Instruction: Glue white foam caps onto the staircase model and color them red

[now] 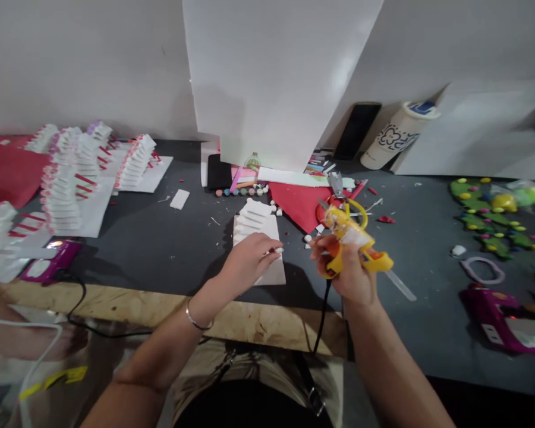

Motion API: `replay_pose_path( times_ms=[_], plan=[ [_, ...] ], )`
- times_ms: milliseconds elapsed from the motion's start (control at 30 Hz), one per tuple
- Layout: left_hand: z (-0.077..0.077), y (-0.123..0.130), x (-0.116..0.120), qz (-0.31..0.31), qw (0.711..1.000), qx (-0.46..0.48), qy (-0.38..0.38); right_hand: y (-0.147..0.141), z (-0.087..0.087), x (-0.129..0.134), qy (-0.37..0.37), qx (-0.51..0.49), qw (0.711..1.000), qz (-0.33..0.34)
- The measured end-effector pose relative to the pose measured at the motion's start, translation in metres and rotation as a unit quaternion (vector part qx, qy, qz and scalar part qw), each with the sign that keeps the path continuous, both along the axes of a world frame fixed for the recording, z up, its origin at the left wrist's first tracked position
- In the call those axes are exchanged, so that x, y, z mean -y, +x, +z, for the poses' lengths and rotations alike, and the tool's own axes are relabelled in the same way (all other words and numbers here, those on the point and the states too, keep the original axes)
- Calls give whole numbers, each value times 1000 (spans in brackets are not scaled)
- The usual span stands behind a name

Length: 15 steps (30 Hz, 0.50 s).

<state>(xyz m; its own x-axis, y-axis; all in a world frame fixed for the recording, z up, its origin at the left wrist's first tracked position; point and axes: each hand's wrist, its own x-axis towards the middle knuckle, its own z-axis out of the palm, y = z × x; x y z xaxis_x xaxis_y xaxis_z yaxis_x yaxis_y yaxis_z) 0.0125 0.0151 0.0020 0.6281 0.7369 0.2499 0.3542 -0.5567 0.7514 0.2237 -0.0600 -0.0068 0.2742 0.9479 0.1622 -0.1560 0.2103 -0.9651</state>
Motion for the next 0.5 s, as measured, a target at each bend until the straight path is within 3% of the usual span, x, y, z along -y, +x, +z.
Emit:
replay_pose_path(
  times_ms=[67,133,300,500],
  plan=[
    [2,17,2,-34,996,-73,46,8,6,-1,0,-7,999,-50],
    [0,38,-2,-42,992,-108,47,12,11,-2,1,0,997,-74],
    [-15,84,-23,1,998,-68,-3,10,12,-4,-1,-3,998,-66],
    [-35,119,-34,-68,995,-68,-17,7,5,-8,8,-21,997,-74]
  ],
)
